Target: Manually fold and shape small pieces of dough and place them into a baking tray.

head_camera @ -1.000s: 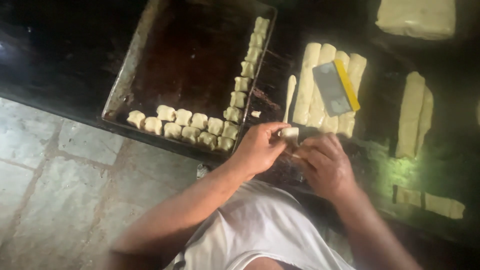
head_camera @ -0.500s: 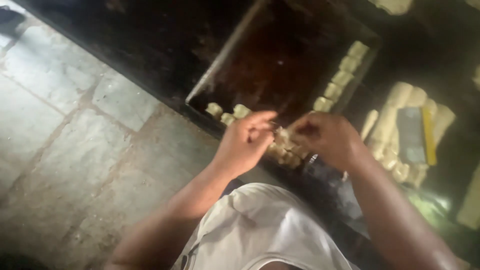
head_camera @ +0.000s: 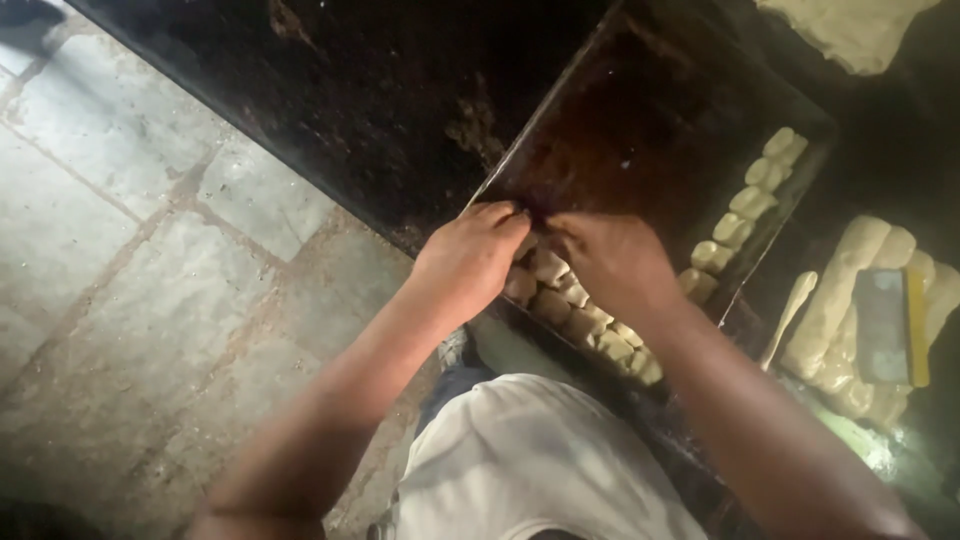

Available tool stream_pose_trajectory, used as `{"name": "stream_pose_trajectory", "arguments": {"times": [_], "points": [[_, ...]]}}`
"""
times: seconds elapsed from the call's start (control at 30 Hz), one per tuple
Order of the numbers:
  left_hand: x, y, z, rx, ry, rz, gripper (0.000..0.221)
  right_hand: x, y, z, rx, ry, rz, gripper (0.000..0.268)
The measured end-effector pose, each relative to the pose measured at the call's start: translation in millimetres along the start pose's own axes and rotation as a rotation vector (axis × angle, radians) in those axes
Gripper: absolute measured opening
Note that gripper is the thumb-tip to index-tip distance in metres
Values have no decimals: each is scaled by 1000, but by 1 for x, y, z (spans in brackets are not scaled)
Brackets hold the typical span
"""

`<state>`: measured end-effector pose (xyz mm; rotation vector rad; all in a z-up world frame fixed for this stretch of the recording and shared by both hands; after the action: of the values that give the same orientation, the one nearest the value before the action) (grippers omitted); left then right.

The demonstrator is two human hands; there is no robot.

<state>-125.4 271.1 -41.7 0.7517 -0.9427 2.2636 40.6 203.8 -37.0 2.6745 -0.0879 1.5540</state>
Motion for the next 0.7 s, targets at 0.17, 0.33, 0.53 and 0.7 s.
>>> {"name": "stream_pose_trajectory", "arguments": {"times": [0.17, 0.33, 0.53, 0.7], "points": [[-28, -18, -5, 50, -164, -397, 13, -4, 13, 16, 29, 129, -105, 35], [-38, -25, -17, 105, -146, -493, 19, 33, 28, 2, -68, -45, -90, 48], [-34, -32, -14, 83, 11, -462, 40, 70, 112, 28, -169, 148, -14, 39], [-46, -29, -12, 73, -79, -509, 30, 84, 212, 85, -410, 83, 150, 31]]}}
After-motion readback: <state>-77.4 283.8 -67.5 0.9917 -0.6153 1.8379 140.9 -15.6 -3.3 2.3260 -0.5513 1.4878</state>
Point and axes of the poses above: each hand's wrist, its own y-axis away from the middle knuckle, its own x-axis out of the back of the hand, z = x × y, the point moved 5 cm from there along -y, towards the middle knuckle, and after that the axes turned 2 degrees about x, right-handed, at the moved point
